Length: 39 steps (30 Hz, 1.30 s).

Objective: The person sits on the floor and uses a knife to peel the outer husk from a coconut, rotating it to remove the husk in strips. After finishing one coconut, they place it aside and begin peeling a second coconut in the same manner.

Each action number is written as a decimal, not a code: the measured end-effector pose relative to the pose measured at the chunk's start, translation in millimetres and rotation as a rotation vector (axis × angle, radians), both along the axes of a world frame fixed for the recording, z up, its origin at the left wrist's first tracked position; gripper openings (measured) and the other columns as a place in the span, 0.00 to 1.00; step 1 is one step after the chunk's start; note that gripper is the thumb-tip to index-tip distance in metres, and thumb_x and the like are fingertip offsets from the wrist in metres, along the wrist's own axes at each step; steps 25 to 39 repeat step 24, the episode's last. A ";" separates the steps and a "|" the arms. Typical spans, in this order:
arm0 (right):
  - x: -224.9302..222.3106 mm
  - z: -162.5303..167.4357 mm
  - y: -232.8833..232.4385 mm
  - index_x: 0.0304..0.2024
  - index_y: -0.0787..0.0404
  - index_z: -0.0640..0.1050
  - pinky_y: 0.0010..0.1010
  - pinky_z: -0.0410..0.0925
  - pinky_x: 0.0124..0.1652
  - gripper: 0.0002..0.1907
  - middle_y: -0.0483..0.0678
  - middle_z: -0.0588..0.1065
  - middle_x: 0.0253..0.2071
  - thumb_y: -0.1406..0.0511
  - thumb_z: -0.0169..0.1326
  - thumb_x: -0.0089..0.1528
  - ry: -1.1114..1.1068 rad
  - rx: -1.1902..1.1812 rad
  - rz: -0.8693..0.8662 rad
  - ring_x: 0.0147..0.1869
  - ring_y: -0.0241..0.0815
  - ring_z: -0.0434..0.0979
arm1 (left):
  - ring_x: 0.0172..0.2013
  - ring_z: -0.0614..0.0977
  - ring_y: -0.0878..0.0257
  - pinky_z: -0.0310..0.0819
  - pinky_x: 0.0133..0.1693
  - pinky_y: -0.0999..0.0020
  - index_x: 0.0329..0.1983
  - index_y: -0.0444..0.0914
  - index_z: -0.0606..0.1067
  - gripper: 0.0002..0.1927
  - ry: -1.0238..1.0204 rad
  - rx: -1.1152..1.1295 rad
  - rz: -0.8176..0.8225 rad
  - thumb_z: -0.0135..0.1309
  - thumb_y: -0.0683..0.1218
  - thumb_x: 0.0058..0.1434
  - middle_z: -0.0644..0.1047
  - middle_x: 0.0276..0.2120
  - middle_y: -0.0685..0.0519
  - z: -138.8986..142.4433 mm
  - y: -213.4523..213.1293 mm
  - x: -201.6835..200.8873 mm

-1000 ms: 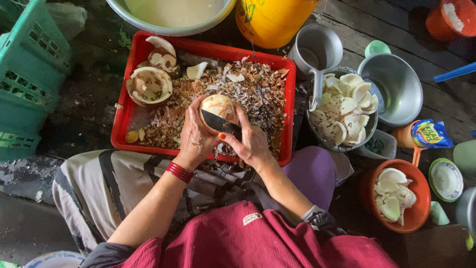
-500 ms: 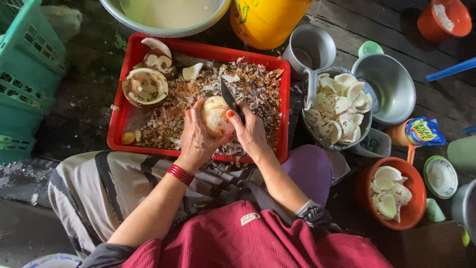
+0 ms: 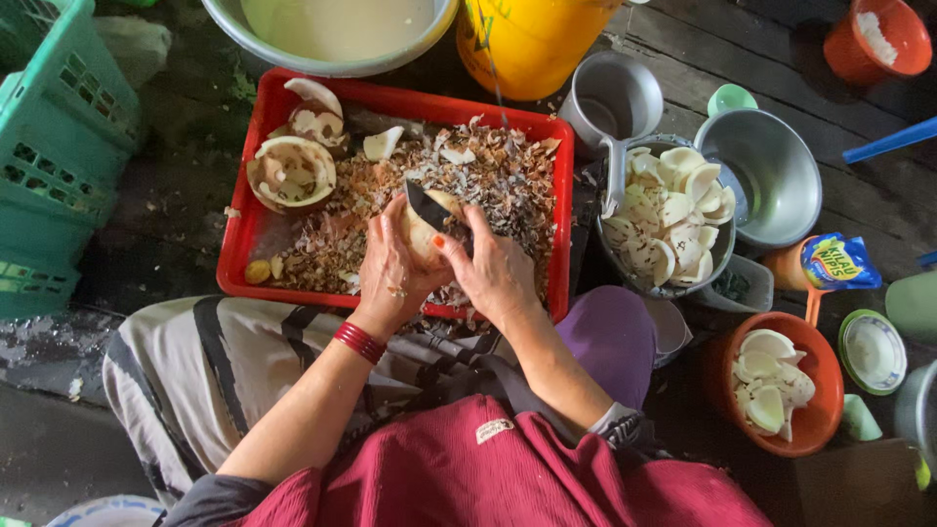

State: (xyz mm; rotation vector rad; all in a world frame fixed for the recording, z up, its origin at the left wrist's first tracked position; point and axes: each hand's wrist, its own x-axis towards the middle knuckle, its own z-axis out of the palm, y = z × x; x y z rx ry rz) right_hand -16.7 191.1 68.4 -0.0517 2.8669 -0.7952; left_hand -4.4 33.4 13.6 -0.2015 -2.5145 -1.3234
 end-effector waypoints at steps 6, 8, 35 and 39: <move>-6.8 -16.7 10.7 0.63 0.55 0.66 0.51 0.75 0.36 0.35 0.59 0.80 0.32 0.39 0.47 0.64 0.025 -0.216 0.066 0.37 0.62 0.83 | 0.55 0.75 0.42 0.74 0.53 0.53 0.71 0.34 0.56 0.58 -0.088 0.019 -0.007 0.76 0.56 0.43 0.68 0.56 0.37 3.5 -1.8 0.0; -8.9 -24.3 13.8 0.61 0.55 0.68 0.49 0.74 0.33 0.35 0.57 0.80 0.30 0.38 0.46 0.64 0.027 -0.280 0.076 0.33 0.57 0.83 | 0.55 0.74 0.42 0.74 0.54 0.53 0.71 0.34 0.56 0.59 -0.062 0.003 -0.016 0.76 0.56 0.42 0.68 0.55 0.37 2.9 -2.3 -2.0; 0.7 -50.0 29.4 0.67 0.58 0.64 0.35 0.72 0.35 0.35 0.52 0.76 0.38 0.43 0.53 0.70 0.069 -0.583 0.152 0.37 0.43 0.78 | 0.60 0.70 0.41 0.69 0.60 0.52 0.67 0.37 0.59 0.52 0.113 0.003 -0.078 0.75 0.47 0.42 0.66 0.60 0.39 -3.8 -9.1 -5.7; 0.7 -50.0 29.4 0.67 0.58 0.64 0.35 0.72 0.35 0.35 0.52 0.76 0.38 0.43 0.53 0.70 0.069 -0.583 0.152 0.37 0.43 0.78 | 0.60 0.70 0.41 0.69 0.60 0.52 0.67 0.37 0.59 0.52 0.113 0.003 -0.078 0.75 0.47 0.42 0.66 0.60 0.39 -3.8 -9.1 -5.7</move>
